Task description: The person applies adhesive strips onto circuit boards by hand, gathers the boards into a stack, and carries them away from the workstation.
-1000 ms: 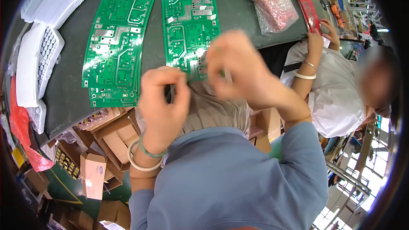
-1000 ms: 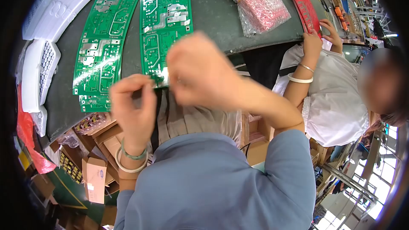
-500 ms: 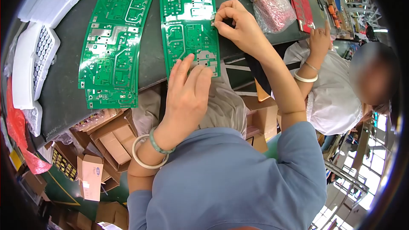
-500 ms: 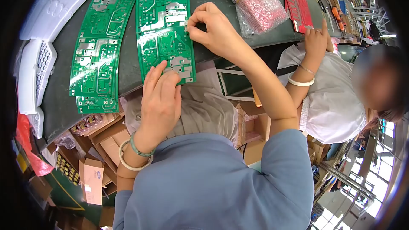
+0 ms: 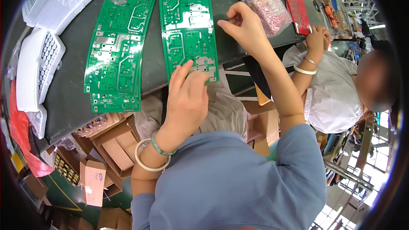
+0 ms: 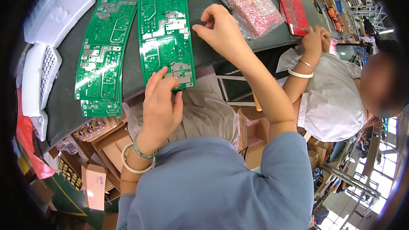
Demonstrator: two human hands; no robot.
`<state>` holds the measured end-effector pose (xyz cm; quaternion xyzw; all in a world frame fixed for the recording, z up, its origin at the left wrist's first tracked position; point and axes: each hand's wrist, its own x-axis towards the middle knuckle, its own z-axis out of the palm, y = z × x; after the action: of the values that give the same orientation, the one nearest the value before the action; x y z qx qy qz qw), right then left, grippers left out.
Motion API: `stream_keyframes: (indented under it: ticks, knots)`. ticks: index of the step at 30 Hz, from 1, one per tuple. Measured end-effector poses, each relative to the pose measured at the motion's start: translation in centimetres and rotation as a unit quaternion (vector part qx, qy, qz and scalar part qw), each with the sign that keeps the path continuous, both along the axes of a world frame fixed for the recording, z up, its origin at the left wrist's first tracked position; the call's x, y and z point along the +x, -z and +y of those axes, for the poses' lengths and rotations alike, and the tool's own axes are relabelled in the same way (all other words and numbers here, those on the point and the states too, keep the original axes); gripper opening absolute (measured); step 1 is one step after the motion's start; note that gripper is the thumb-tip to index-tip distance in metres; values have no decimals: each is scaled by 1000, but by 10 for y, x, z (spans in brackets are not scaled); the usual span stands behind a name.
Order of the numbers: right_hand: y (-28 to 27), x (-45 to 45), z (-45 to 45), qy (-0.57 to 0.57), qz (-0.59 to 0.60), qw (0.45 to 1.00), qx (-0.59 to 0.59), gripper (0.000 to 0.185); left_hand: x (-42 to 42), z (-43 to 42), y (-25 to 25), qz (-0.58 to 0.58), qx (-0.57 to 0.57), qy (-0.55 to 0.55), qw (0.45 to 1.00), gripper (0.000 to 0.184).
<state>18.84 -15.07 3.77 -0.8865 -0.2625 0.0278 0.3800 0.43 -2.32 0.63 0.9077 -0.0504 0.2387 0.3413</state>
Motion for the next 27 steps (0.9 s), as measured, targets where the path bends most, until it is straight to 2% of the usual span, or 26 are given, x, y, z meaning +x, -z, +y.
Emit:
stream_keyframes:
  ticks: [2, 3, 5, 6, 8, 10, 11, 13, 14, 15, 17, 18, 20, 21, 24, 27]
  knots:
    - [-6, -17, -4, -35, 8, 999, 28, 22, -4, 3, -1, -8, -215, -8, 977, 33]
    - [-8, -27, -6, -67, 17, 996, 53, 20, -5, 6, -2, -6, -213, -11, 977, 33]
    - [-16, -52, -4, -135, 17, 988, 73, 18, -10, 13, -3, -7, -337, -41, 940, 36]
    - [-21, -63, -3, -173, 21, 982, 70, 18, -10, 14, 1, -67, -319, -54, 944, 45]
    - [-26, -79, 0, -253, 44, 964, 72, 22, -17, 18, -7, -50, -321, -66, 944, 52]
    - [-30, -88, 6, -274, 65, 957, 66, 22, -29, 24, -2, -31, -315, -39, 948, 67]
    - [-32, -90, 9, -292, 76, 952, 50, 23, -31, 24, -4, -28, -311, -44, 949, 67]
    - [-33, -91, 16, -299, 72, 950, 55, 26, -30, 20, -11, -52, -281, -70, 956, 68]
    - [-34, -90, 19, -319, 38, 946, 43, 25, -32, 23, -12, -26, -226, -51, 973, 79]
    - [-34, -88, 21, -338, 2, 941, 30, 24, -33, 24, -14, -25, -226, -53, 972, 79]
    - [-32, -85, 22, -362, -24, 932, 19, 23, -33, 24, -16, -48, -107, -93, 989, 60]
    - [-31, -85, 23, -384, -50, 922, 10, 22, -34, 24, -18, -46, -108, -94, 989, 60]
    - [-28, -86, 24, -382, -75, 921, 11, 23, -36, 22, -22, -9, -125, -99, 987, 34]
    - [-26, -87, 25, -379, -101, 920, 12, 23, -37, 24, -20, -9, -125, -99, 987, 34]
    - [-24, -91, 24, -361, -163, 918, -1, 25, -35, 25, -17, -41, -136, -51, 989, 15]
    - [-23, -94, 23, -348, -176, 921, 8, 26, -34, 22, -17, -32, -165, -51, 984, 16]
